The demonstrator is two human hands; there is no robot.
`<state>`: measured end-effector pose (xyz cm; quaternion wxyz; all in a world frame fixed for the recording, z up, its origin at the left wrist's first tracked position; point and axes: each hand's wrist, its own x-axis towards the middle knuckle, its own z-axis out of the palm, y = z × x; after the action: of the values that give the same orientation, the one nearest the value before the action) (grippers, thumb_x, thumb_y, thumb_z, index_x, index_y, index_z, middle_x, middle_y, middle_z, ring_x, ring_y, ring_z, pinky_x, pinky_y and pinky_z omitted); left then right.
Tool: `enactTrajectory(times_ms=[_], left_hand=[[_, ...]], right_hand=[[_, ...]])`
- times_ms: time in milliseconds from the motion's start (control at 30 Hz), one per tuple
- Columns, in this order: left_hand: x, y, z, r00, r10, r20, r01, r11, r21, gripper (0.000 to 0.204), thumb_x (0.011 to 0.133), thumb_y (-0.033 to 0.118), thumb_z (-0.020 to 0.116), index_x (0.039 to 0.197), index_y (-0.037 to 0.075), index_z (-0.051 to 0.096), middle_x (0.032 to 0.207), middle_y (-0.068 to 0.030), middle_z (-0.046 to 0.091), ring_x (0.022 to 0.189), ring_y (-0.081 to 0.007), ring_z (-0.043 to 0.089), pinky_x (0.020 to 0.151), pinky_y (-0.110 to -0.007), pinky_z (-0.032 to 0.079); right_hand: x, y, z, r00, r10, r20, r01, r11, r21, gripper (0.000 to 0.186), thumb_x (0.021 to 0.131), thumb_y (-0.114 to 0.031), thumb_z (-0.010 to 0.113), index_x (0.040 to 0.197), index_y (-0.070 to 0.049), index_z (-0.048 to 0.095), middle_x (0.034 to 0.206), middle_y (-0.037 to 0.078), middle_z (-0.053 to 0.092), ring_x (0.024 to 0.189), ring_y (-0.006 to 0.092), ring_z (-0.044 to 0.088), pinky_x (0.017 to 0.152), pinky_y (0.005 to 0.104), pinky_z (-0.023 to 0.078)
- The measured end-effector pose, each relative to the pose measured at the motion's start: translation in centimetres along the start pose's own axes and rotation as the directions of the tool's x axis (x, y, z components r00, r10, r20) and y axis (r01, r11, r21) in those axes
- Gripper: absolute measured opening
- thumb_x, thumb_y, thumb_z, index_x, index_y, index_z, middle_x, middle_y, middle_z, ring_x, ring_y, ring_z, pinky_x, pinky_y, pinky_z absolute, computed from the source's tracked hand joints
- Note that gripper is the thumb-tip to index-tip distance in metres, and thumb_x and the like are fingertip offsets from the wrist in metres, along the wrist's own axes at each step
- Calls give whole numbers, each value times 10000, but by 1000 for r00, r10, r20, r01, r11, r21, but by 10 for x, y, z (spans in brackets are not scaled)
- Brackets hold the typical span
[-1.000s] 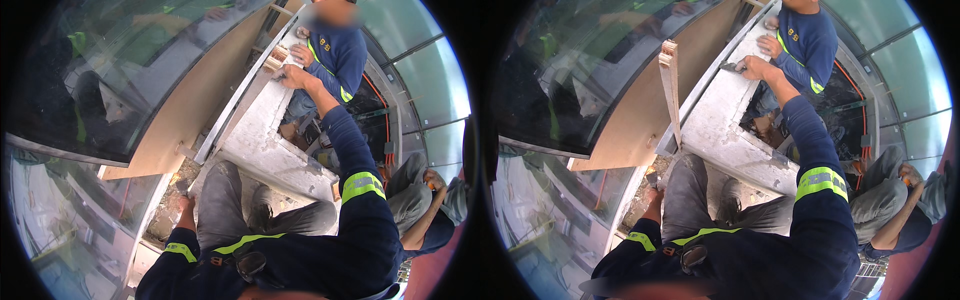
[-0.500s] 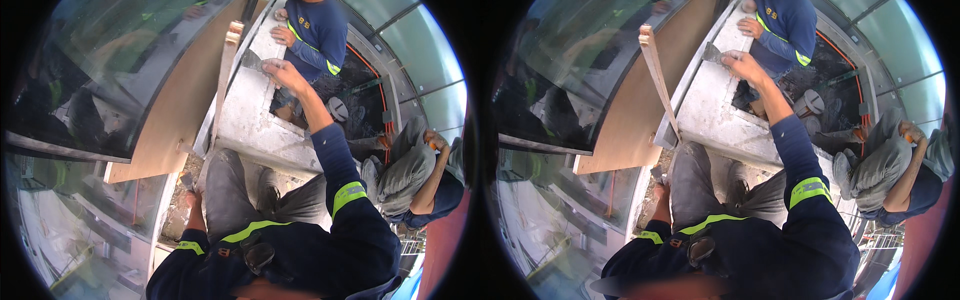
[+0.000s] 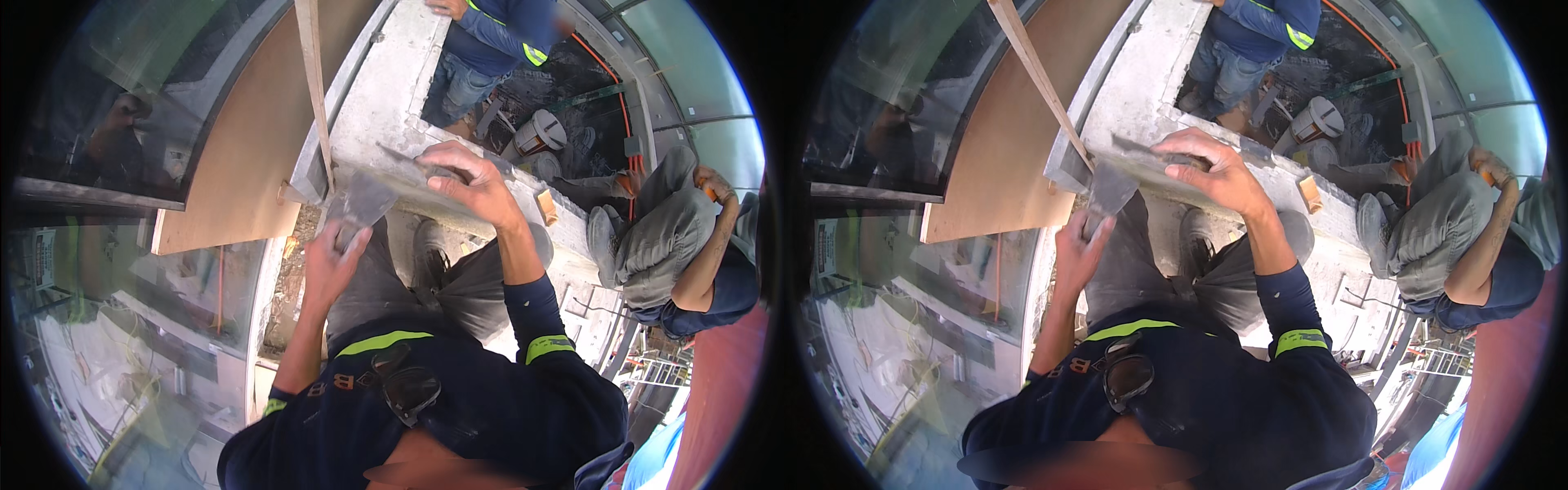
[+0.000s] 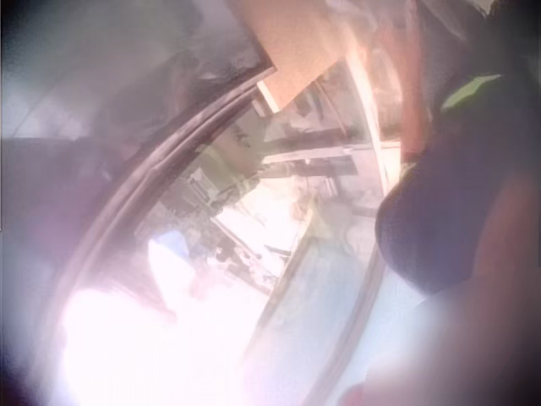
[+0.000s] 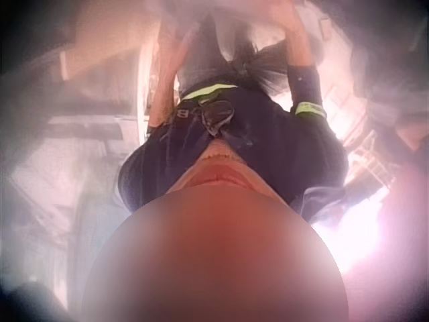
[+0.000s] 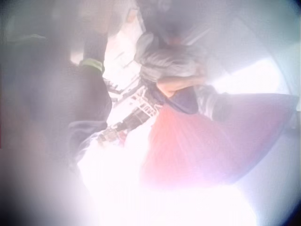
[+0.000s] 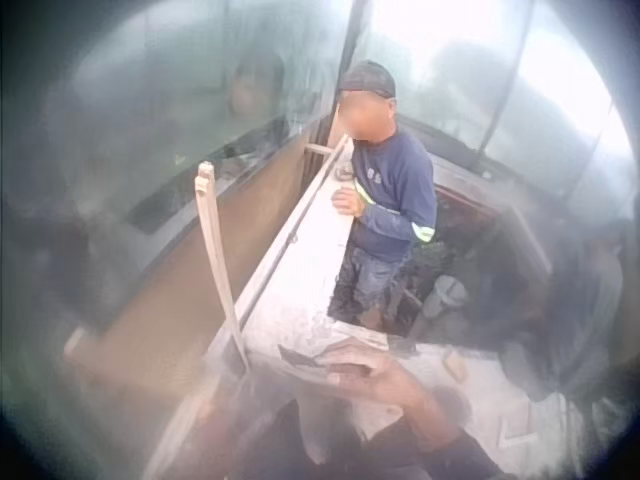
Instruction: The person uses a trowel and a smaller hand tool to apply and smooth cement onto a concrete ledge. They repeatedly scoop material, spread it along the edge, and level the surface. Another worker is visible nearby, also working on the same area.
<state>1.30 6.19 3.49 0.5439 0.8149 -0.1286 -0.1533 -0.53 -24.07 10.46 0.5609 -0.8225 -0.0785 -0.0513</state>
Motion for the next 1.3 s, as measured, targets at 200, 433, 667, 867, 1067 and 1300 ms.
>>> enactTrajectory(times_ms=[200,433,667,867,1067,1300], left_hand=[[47,22,26,979,188,75,-181,980,-85,330,933,268,860,966,-6,679,684,-85,570,647,-112,468,591,-328,436],[50,37,46,963,263,-61,-270,944,-188,364,942,259,849,919,-21,618,718,-150,625,625,-203,559,618,-364,478],[102,31,71,944,266,-198,-262,964,44,321,1032,283,751,1035,-2,605,786,-193,674,705,-302,660,690,-419,519],[106,32,86,938,323,-129,-293,933,209,306,1014,274,749,1099,9,622,911,-241,726,853,-458,714,727,-498,534],[93,30,100,888,446,111,-454,815,359,373,950,338,786,1128,46,638,969,-199,743,820,-443,731,684,-517,561],[134,13,82,879,402,-255,-269,862,430,422,906,408,825,1056,32,706,918,-197,751,829,-448,732,708,-511,563]], right_hand=[[-19,-33,-28,999,-19,-40,4,936,-352,402,927,-19,769,1281,-206,805,1278,78,714,1192,296,675,1021,421,543],[-24,-11,-59,994,32,-107,-101,658,-747,392,970,-111,757,1345,-225,766,1307,95,712,1107,279,686,927,411,558],[-28,-14,7,782,351,-515,-329,934,137,447,1031,-180,756,1422,14,660,1252,171,759,693,95,633,615,268,535],[-18,-3,39,735,457,-501,-378,889,258,467,1038,-169,745,1380,125,627,1039,129,783,644,77,593,573,242,474],[15,-1,29,801,292,-523,-264,956,129,433,1024,-172,745,1366,86,679,980,105,762,666,79,615,563,254,490],[128,42,-50,851,261,-455,-286,958,14,403,991,-135,714,1313,102,662,954,105,767,758,131,709,680,275,570]])
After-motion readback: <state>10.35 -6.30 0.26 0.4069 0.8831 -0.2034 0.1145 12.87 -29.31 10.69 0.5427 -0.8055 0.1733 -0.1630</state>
